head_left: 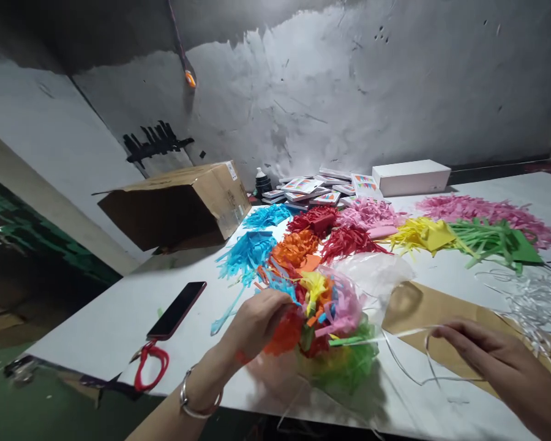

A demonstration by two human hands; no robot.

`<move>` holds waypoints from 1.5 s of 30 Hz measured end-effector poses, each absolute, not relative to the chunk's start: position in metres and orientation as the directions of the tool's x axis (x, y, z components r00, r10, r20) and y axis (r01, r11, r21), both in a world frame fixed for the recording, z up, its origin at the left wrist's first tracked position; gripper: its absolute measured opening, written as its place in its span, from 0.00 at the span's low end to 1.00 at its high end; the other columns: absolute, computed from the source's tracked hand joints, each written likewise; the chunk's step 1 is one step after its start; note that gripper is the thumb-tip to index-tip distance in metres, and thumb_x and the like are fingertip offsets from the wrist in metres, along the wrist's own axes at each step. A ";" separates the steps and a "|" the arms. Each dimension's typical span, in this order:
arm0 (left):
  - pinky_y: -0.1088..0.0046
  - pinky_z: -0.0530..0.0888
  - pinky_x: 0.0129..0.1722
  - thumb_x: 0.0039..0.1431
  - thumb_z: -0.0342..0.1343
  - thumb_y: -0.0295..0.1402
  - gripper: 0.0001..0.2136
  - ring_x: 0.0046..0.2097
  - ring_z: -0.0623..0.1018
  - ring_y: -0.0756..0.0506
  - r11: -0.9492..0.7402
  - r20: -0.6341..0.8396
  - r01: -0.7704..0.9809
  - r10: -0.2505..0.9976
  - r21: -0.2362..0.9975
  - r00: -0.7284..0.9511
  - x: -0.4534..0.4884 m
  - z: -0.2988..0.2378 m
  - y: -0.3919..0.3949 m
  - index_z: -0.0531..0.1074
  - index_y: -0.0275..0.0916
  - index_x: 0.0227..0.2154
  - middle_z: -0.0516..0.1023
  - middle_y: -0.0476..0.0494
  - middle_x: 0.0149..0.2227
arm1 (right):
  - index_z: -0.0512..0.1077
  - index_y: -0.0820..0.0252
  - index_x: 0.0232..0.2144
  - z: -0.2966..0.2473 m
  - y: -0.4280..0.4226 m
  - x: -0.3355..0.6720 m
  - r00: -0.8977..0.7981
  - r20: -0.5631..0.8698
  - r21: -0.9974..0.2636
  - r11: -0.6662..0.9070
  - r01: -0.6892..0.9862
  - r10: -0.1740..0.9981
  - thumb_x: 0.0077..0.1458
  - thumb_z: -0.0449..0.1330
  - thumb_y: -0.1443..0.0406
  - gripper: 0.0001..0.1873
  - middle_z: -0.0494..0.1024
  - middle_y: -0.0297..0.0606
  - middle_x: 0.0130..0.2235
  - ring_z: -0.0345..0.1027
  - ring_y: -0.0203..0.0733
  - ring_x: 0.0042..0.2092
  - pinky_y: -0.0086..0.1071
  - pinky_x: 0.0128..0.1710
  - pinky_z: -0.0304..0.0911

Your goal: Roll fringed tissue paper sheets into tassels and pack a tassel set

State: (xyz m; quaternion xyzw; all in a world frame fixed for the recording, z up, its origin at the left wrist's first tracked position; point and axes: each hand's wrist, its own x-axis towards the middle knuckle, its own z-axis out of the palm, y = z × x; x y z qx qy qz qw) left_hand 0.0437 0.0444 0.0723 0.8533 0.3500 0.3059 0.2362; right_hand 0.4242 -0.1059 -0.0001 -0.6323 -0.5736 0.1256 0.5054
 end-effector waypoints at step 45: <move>0.77 0.58 0.25 0.61 0.59 0.41 0.13 0.26 0.61 0.52 -0.223 -0.063 0.393 0.801 0.892 0.596 0.031 0.052 0.014 0.73 0.35 0.29 0.66 0.53 0.23 | 0.71 0.53 0.31 0.019 -0.088 0.317 -0.070 0.281 -0.857 0.283 0.430 0.957 0.68 0.52 0.54 0.16 0.73 0.35 0.31 0.70 0.39 0.34 0.28 0.35 0.66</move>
